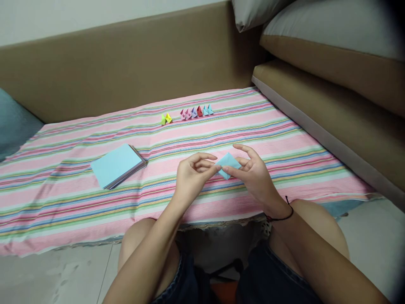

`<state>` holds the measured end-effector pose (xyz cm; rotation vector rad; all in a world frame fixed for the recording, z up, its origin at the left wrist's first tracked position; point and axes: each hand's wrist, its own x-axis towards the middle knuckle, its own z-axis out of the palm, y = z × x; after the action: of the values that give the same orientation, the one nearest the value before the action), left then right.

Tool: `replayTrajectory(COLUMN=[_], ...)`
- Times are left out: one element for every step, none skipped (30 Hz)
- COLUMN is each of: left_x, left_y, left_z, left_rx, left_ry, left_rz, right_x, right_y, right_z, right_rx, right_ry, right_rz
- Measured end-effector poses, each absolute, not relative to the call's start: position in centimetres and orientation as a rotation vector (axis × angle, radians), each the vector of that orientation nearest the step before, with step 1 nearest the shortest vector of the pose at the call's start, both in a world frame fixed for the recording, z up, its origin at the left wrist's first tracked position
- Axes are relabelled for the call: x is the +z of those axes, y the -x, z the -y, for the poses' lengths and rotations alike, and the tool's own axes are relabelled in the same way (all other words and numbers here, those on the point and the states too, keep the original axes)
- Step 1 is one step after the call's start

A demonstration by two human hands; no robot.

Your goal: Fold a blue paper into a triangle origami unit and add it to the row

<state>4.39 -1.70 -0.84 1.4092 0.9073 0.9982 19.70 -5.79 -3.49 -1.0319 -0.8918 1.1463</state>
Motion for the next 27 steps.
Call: replayTrajectory(left_x=[-0.7,-0.6,-0.6,-0.5,-0.4,-0.4,-0.4,-0.5,-0.6,-0.8,-0.9,-1.1,-1.3,-1.5,-1.6,-1.7,-1.7,-1.8,-1.7,-1.7,-1.7,-1.7,-1.7,-1.7,-1.6,-1.7,-1.7], left_y=[-4.3,-4.2,-4.1,-4.0,-3.9,-3.9,-3.9,-3.9,-3.9,-3.9,-3.9,-4.0,-4.0,-4.1,-4.1,-4.1,-4.2,-4.2,-4.2,-4.2,-4.2,-4.2,-4.2,-4.2,-4.2,-4.2,-4.2], left_z=[1.6,1.6,1.5,1.4,1.4,1.4,1.3,1.3,1.3,1.3,1.3,1.3,1.3,1.3,1.2,1.2,1.2,1.2,1.1,1.1,1.0,1.0,0.9,0.9,0.9,0.8,0.8], left_rx=[0.980,0.959,0.943,0.930,0.922,0.917,0.913,0.907,0.898,0.888,0.883,0.884,0.889,0.898,0.905,0.911,0.915,0.916,0.919,0.924,0.927,0.930,0.931,0.932,0.932,0.932,0.932], left_ry=[-1.405,-1.404,-1.405,-1.409,-1.414,-1.419,-1.423,-1.428,-1.436,-1.447,-1.462,-1.480,-1.496,-1.507,-1.514,-1.516,-1.512,-1.506,-1.500,-1.493,-1.486,-1.481,-1.478,-1.477,-1.477,-1.477,-1.478], left_rz=[-0.892,-0.875,-0.863,-0.856,-0.857,-0.864,-0.870,-0.873,-0.872,-0.869,-0.869,-0.876,-0.891,-0.911,-0.930,-0.949,-0.962,-0.970,-0.975,-0.980,-0.984,-0.989,-0.996,-1.003,-1.009,-1.013,-1.013], right_x=[-3.5,-3.5,-3.5,-3.6,-3.6,-3.6,-3.7,-3.7,-3.7,-3.8,-3.8,-3.8,-3.9,-3.9,-4.0,-4.0,-4.1,-4.1,-4.1,-4.1,-4.2,-4.2,-4.2,-4.2,-4.2,-4.2,-4.3], right_y=[-19.8,-19.9,-20.0,-20.0,-20.1,-20.1,-20.1,-20.1,-20.1,-20.0,-20.0,-19.9,-19.8,-19.7,-19.7,-19.6,-19.6,-19.6,-19.7,-19.8,-19.8,-19.9,-20.0,-20.1,-20.1,-20.1,-20.1], right_z=[5.7,5.7,5.7,5.6,5.6,5.5,5.5,5.5,5.6,5.6,5.6,5.7,5.7,5.7,5.7,5.6,5.6,5.6,5.5,5.5,5.4,5.4,5.4,5.4,5.4,5.4,5.4], right_rx=[1.150,1.148,1.145,1.140,1.136,1.133,1.132,1.131,1.131,1.129,1.127,1.123,1.117,1.111,1.108,1.109,1.112,1.120,1.129,1.138,1.143,1.144,1.141,1.132,1.124,1.119,1.119], right_ry=[1.033,1.037,1.044,1.051,1.060,1.067,1.074,1.079,1.083,1.086,1.093,1.102,1.112,1.121,1.127,1.130,1.127,1.119,1.111,1.104,1.099,1.098,1.099,1.102,1.104,1.105,1.104], right_rz=[0.897,0.900,0.900,0.898,0.897,0.897,0.900,0.904,0.909,0.913,0.916,0.919,0.923,0.929,0.935,0.939,0.938,0.936,0.934,0.937,0.946,0.960,0.978,0.993,1.002,1.005,1.006])
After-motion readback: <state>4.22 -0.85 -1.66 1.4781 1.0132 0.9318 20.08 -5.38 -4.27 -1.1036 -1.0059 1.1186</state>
